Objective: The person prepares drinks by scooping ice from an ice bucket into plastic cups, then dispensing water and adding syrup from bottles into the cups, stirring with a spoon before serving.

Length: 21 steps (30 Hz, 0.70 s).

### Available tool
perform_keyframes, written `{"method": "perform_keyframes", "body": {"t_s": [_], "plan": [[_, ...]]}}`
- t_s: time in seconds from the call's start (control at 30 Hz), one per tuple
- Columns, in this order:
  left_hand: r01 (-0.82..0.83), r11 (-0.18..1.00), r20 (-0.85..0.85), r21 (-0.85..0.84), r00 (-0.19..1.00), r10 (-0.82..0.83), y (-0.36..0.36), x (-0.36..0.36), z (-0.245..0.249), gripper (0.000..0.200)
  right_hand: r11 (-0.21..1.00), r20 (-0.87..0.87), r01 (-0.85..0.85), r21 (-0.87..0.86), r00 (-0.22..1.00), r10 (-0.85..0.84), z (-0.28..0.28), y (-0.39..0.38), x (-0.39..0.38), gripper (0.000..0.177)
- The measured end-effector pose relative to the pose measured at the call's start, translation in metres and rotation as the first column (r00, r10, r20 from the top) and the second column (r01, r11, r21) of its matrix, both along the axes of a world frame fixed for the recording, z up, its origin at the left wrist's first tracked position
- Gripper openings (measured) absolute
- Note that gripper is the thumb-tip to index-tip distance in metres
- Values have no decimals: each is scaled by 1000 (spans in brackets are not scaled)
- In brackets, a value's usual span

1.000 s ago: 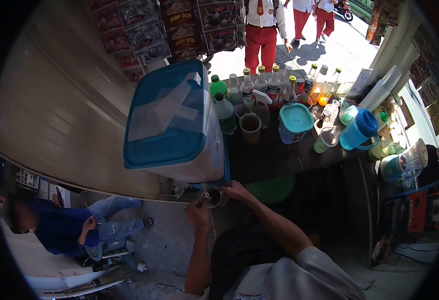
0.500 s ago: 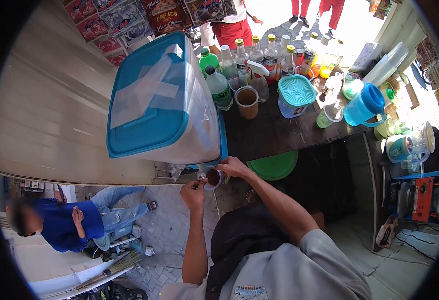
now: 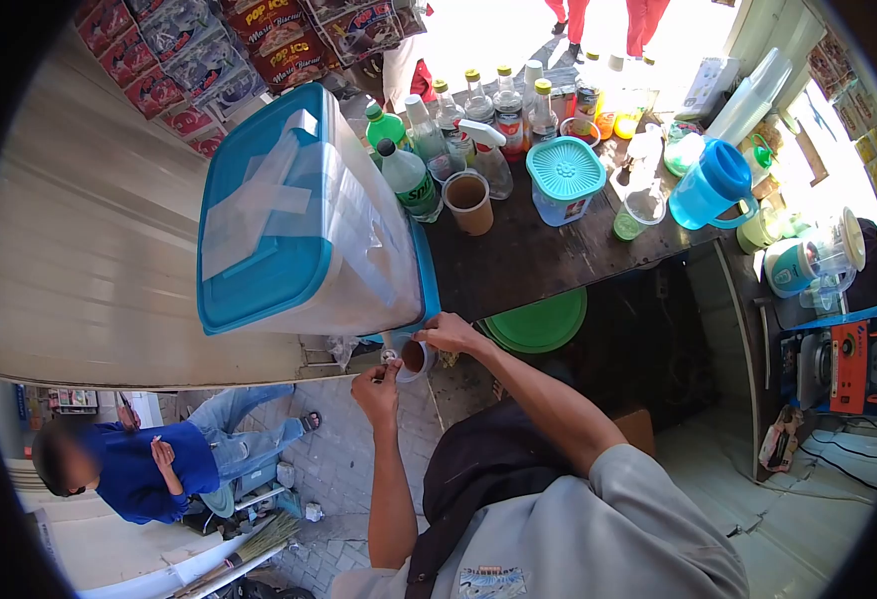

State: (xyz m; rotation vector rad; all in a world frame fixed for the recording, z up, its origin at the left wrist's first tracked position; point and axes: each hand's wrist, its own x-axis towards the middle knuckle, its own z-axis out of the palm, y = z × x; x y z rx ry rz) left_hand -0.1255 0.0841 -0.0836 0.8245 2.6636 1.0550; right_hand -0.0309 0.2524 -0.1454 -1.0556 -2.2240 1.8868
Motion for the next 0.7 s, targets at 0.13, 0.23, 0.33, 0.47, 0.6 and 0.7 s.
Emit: {"method": "perform_keyframes", "body": {"t_s": [0.13, 0.23, 0.33, 0.47, 0.6, 0.7], "plan": [[-25, 999, 93, 39, 995, 22, -2, -4, -10, 39, 1000, -6, -3, -3, 1000, 3, 2, 1, 2, 48], [-10, 996, 144, 88, 990, -3, -3, -4, -10, 35, 1000, -12, -25, -19, 1000, 24, -1, 1, 3, 48], [-34, 996, 187, 78, 982, 19, -2, -3, -8, 34, 996, 0, -55, -70, 999, 55, 6, 2, 8, 51], [-65, 993, 250, 96, 967, 39, 0, -1, -5, 37, 996, -24, -43, -81, 999, 41, -2, -4, 7, 51], [-73, 994, 307, 83, 951, 44, 1, 1, -2, 36, 998, -71, -7, -57, 997, 3, -7, -11, 6, 50], [-172, 978, 604, 116, 794, 68, -3, -2, 2, 35, 999, -71, 4, -53, 997, -8, -8, -13, 4, 51]]}}
